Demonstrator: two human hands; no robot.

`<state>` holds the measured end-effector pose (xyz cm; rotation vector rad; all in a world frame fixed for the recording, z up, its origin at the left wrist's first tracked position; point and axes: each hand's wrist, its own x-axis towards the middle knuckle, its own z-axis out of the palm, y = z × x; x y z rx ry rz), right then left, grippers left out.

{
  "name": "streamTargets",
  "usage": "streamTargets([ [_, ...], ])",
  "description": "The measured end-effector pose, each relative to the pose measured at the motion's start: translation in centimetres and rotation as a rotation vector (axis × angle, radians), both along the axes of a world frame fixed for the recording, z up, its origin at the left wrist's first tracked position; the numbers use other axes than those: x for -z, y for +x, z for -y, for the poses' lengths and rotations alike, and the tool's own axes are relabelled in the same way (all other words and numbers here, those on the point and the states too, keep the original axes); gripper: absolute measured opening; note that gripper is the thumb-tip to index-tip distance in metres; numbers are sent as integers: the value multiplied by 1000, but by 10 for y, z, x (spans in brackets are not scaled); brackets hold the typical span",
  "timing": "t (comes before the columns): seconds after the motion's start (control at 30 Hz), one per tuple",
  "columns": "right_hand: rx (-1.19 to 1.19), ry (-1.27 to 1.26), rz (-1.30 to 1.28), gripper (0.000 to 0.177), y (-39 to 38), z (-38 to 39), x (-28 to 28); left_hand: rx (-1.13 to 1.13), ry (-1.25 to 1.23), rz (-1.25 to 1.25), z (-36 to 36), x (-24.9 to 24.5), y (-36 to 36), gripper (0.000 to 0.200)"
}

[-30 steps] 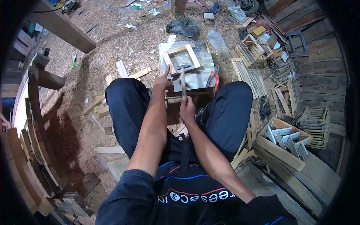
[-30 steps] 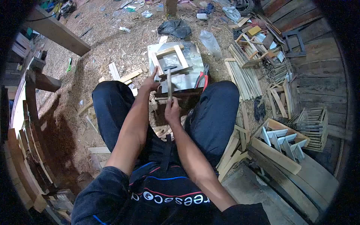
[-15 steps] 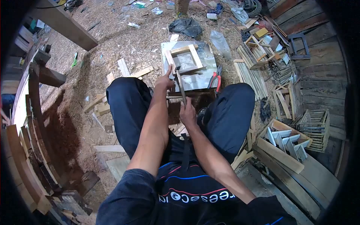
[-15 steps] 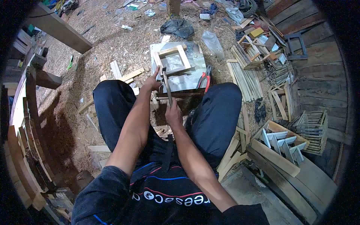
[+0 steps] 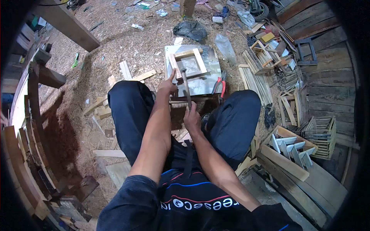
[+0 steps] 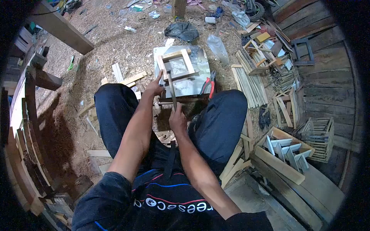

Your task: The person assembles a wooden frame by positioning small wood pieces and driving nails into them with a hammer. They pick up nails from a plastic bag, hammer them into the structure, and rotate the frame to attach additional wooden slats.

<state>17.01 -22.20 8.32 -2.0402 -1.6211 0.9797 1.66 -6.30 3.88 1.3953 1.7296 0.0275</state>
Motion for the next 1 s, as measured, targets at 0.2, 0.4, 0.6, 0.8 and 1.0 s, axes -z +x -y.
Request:
streamTargets([
  [0.2, 24, 135, -82, 37, -6, 0, 1, -8, -13, 14, 1, -3, 0, 104],
  [0.4, 48, 13, 3, 36, 1, 0, 15, 20, -13, 25, -3, -1, -1, 102],
  [0.6, 29, 249, -122, 27, -8, 1, -11, -16, -43, 74, 0, -4, -2, 103],
  [0.8, -5, -9, -4, 24, 2, -6, 4, -22, -40, 133, -1, -5, -4, 107],
  [1.0, -39, 71, 10, 24, -3, -2, 9, 8, -35, 43, -3, 0, -2, 106],
])
